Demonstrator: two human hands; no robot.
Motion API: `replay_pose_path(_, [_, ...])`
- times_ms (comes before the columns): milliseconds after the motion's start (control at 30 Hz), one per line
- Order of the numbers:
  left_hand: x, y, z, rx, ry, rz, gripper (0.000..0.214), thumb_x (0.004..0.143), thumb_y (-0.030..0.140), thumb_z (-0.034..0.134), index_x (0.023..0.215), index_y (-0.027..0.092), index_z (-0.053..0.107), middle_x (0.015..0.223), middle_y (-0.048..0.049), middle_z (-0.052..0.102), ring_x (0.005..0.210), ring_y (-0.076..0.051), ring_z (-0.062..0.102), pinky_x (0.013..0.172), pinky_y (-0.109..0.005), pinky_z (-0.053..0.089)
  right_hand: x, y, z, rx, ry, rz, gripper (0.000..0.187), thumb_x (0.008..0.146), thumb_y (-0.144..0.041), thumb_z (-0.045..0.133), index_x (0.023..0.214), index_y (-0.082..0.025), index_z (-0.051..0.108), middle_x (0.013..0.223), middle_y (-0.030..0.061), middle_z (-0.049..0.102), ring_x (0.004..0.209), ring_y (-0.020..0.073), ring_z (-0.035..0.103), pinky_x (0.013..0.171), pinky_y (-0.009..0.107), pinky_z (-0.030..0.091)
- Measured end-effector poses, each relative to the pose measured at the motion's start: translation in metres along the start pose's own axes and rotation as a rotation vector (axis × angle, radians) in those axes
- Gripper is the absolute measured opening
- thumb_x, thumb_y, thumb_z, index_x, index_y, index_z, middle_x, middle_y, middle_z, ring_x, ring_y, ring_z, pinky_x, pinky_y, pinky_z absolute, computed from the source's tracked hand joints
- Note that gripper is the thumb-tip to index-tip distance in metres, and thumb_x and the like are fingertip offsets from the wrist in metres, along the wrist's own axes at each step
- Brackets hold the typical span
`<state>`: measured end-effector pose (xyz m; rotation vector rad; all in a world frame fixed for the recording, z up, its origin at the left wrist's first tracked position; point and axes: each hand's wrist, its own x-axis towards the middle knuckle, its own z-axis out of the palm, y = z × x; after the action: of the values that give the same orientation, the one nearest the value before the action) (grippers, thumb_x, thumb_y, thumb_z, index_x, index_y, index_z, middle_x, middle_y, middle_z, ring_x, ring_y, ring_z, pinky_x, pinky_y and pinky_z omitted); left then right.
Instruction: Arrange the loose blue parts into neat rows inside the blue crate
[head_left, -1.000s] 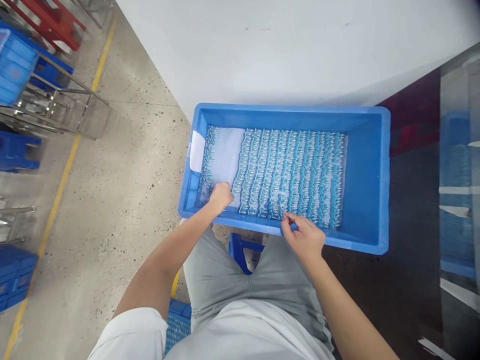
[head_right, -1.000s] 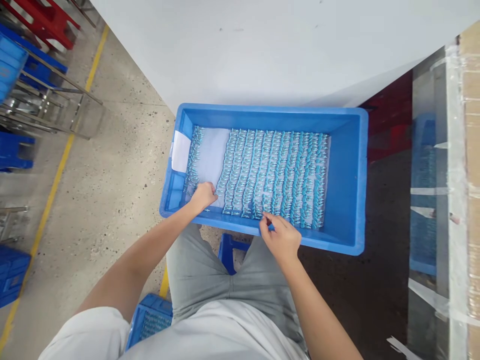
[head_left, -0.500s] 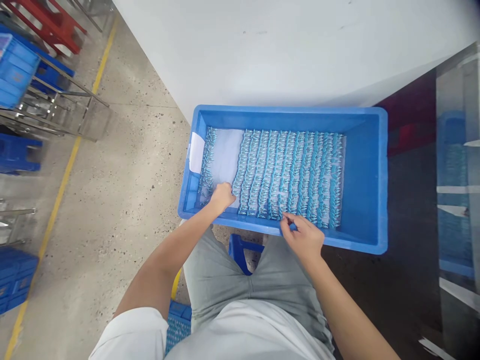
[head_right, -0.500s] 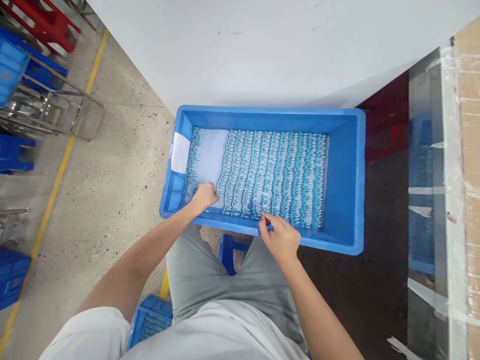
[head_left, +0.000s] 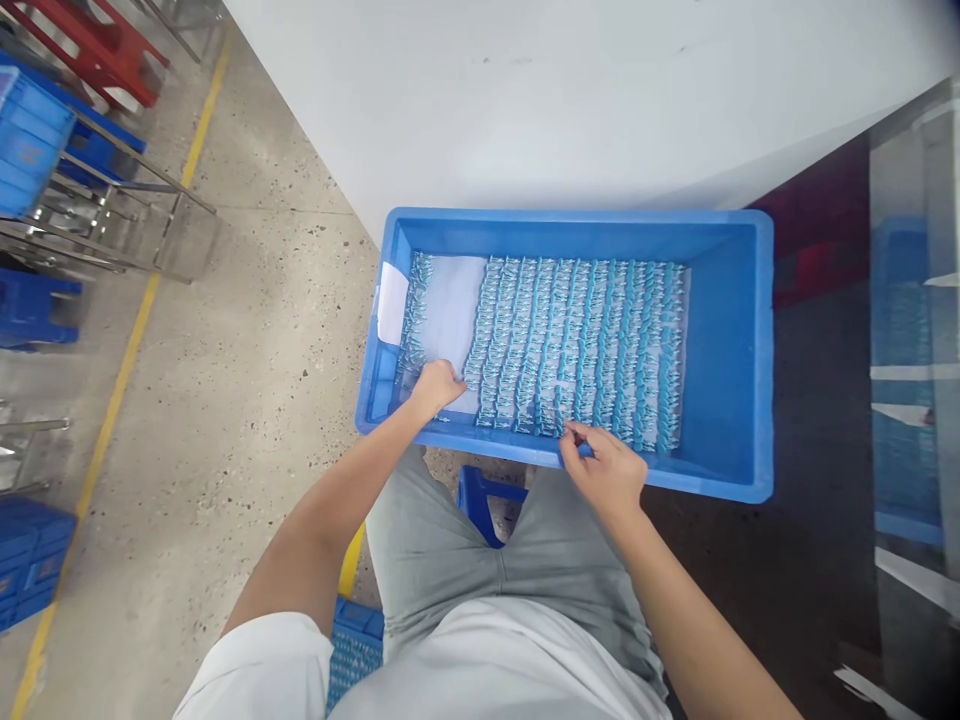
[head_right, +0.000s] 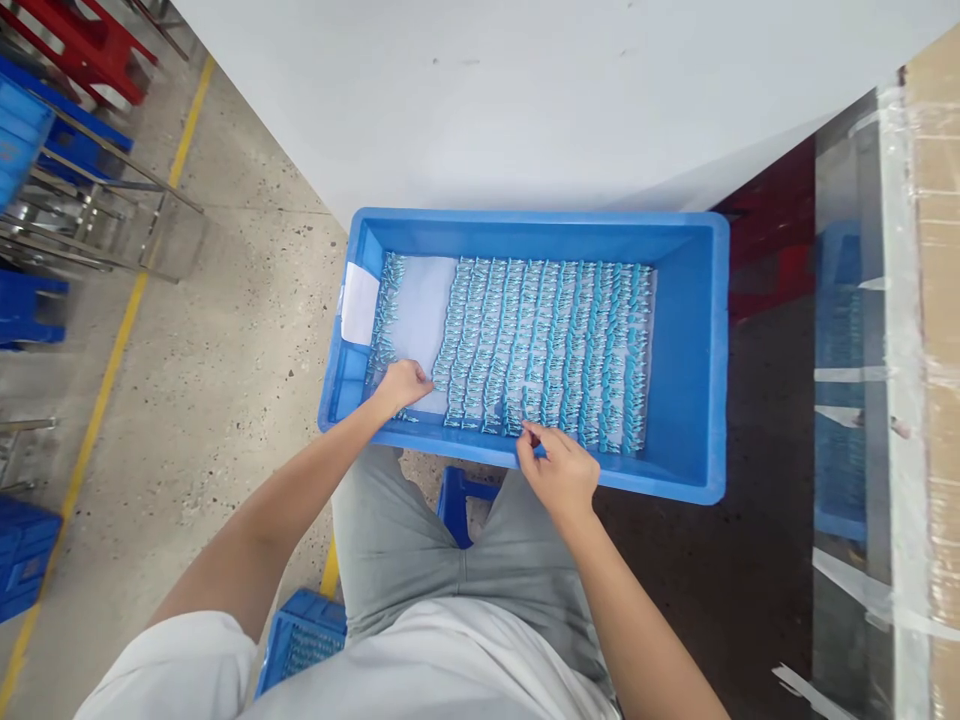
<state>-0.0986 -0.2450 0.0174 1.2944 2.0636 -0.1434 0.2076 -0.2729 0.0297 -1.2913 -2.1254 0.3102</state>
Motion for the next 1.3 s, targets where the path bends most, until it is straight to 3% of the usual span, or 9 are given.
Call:
replay_pose_path(200, [0.008, 0.008, 0.005, 0.021, -0.008, 0.010, 0.034, 0.085, 0.042, 0.069, 0.097, 0.011, 0.076, 0.100, -0.0150, 0.076, 0.101, -0.027, 0.071, 0.093, -0.030, 0.053, 0.001, -0.001, -0.001, -0.008, -0.005, 0.002, 0.020, 0.100, -0.030, 0.058, 0.101, -0.020, 0.076, 0.080, -0.0018, 0.068, 0.073, 0.0104, 0.064, 0.063, 0.022, 0.044])
replay_pose_path(433, [0.010, 0.010, 0.005, 0.023, -0.015, -0.001, 0.023, 0.086, 0.029, 0.065, 0.098, 0.013, 0.075, 0.103, -0.0121, 0.077, 0.103, -0.023, 0.071, 0.096, -0.026, 0.051, -0.003, 0.002, 0.000, -0.019, -0.036, 0.021, 0.024, 0.101, -0.032, 0.057, 0.101, -0.020, 0.077, 0.081, -0.0004, 0.068, 0.072, 0.0112, 0.064, 0.063, 0.023, 0.043])
replay_pose_path(1100, [0.005, 0.012, 0.004, 0.010, -0.003, 0.002, 0.026, 0.084, 0.029, 0.067, 0.103, 0.013, 0.075, 0.103, -0.0133, 0.076, 0.103, -0.024, 0.071, 0.095, -0.027, 0.052, -0.003, 0.003, 0.002, -0.022, -0.015, 0.022, 0.019, 0.098, -0.030, 0.060, 0.103, -0.022, 0.076, 0.082, -0.0025, 0.067, 0.074, 0.0097, 0.064, 0.064, 0.022, 0.044])
replay_pose_path(1300, [0.003, 0.015, 0.000, 0.008, 0.020, 0.014, 0.030, 0.088, 0.022, 0.059, 0.111, 0.011, 0.074, 0.108, -0.0150, 0.076, 0.107, -0.024, 0.071, 0.096, -0.027, 0.051, -0.002, 0.002, 0.001, -0.017, -0.001, 0.006, 0.017, 0.098, -0.029, 0.061, 0.103, -0.022, 0.076, 0.081, -0.0036, 0.067, 0.074, 0.0097, 0.064, 0.064, 0.022, 0.043])
